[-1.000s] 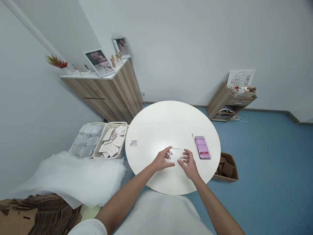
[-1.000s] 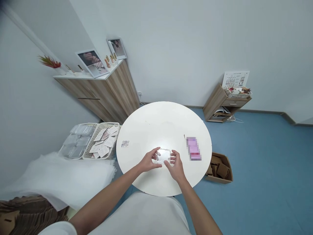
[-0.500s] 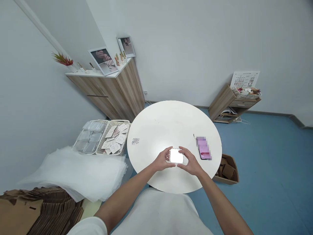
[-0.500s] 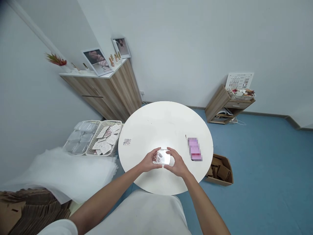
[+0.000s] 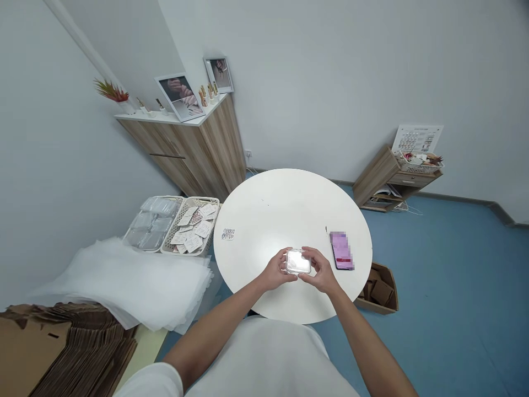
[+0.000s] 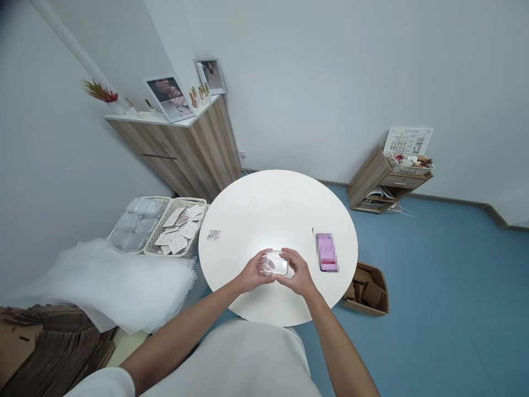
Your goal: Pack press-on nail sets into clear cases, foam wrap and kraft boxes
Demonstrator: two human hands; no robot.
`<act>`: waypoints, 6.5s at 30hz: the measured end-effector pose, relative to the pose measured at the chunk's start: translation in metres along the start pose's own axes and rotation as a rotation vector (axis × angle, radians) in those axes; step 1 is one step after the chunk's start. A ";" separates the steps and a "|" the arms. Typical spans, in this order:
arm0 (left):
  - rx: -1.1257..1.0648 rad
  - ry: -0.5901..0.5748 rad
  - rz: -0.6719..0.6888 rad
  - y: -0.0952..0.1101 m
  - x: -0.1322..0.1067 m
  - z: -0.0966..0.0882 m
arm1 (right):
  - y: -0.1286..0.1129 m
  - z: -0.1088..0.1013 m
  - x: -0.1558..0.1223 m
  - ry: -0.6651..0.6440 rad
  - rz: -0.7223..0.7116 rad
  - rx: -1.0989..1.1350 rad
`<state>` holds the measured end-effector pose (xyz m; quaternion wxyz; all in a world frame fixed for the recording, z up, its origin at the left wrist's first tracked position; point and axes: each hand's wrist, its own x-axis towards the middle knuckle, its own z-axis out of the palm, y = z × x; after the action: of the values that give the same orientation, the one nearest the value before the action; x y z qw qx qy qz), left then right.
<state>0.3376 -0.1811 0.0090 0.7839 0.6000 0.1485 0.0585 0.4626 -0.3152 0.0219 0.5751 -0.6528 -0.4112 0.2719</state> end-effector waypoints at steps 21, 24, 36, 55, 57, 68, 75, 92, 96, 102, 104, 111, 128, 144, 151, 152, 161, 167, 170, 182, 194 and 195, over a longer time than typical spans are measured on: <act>0.016 0.079 -0.215 -0.011 -0.019 -0.013 | 0.004 0.001 0.012 0.060 0.406 0.236; 0.021 0.056 -0.214 -0.012 -0.023 -0.015 | 0.006 0.006 0.011 0.096 0.506 0.204; -0.017 0.044 -0.230 -0.009 -0.026 -0.022 | 0.009 0.017 0.005 0.179 0.608 0.195; 0.118 0.405 -0.342 -0.083 -0.006 -0.018 | 0.078 0.041 -0.038 0.313 0.632 -0.129; 0.162 0.402 -0.345 -0.090 -0.005 -0.019 | 0.083 0.041 -0.037 0.301 0.638 -0.174; 0.397 0.387 -0.368 -0.112 -0.001 -0.016 | 0.105 0.045 -0.043 0.266 0.625 -0.271; 0.359 0.339 -0.363 -0.114 -0.009 -0.011 | 0.106 0.048 -0.056 0.252 0.629 -0.207; 0.321 0.428 -0.350 -0.119 -0.011 -0.004 | 0.102 0.041 -0.056 0.201 0.620 -0.150; 0.322 0.427 -0.370 -0.117 -0.017 -0.004 | 0.100 0.036 -0.056 0.211 0.628 -0.144; 0.358 0.422 -0.382 -0.112 -0.041 -0.024 | 0.085 0.032 -0.047 0.323 0.510 -0.236; 0.370 0.433 -0.376 -0.108 -0.051 -0.038 | 0.076 0.038 -0.038 0.323 0.450 -0.227; 0.346 0.512 -0.353 -0.082 -0.086 -0.099 | 0.048 0.096 0.004 0.163 0.322 -0.199; 0.259 0.582 -0.205 -0.039 -0.131 -0.255 | 0.050 0.273 0.097 -0.056 0.432 -0.245; 0.304 0.513 -0.348 -0.035 -0.018 -0.263 | 0.085 0.285 0.153 0.219 0.648 0.024; 0.213 0.524 -0.336 -0.043 -0.019 -0.263 | 0.095 0.288 0.153 0.272 0.655 0.101; 0.200 0.526 -0.342 -0.044 -0.019 -0.264 | 0.096 0.288 0.153 0.280 0.668 0.110; 0.131 0.516 -0.344 -0.052 -0.021 -0.268 | 0.102 0.280 0.154 0.119 0.552 0.011; 0.110 0.492 -0.333 -0.050 -0.024 -0.269 | 0.098 0.280 0.159 0.117 0.569 0.014; 0.129 0.482 -0.333 -0.048 -0.027 -0.269 | 0.093 0.281 0.161 0.134 0.606 0.087; 0.468 0.376 -0.183 -0.045 -0.052 -0.258 | 0.073 0.261 0.121 0.077 0.601 0.256; 0.639 0.157 -0.100 -0.048 -0.060 -0.214 | 0.061 0.211 0.059 -0.015 0.597 0.226; 0.645 0.145 -0.091 -0.049 -0.060 -0.207 | 0.062 0.204 0.053 -0.037 0.582 0.198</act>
<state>0.2140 -0.0194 -0.0766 0.5426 0.8044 0.2413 0.0159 0.3350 -0.1630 -0.0709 0.5262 -0.6790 -0.1889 0.4759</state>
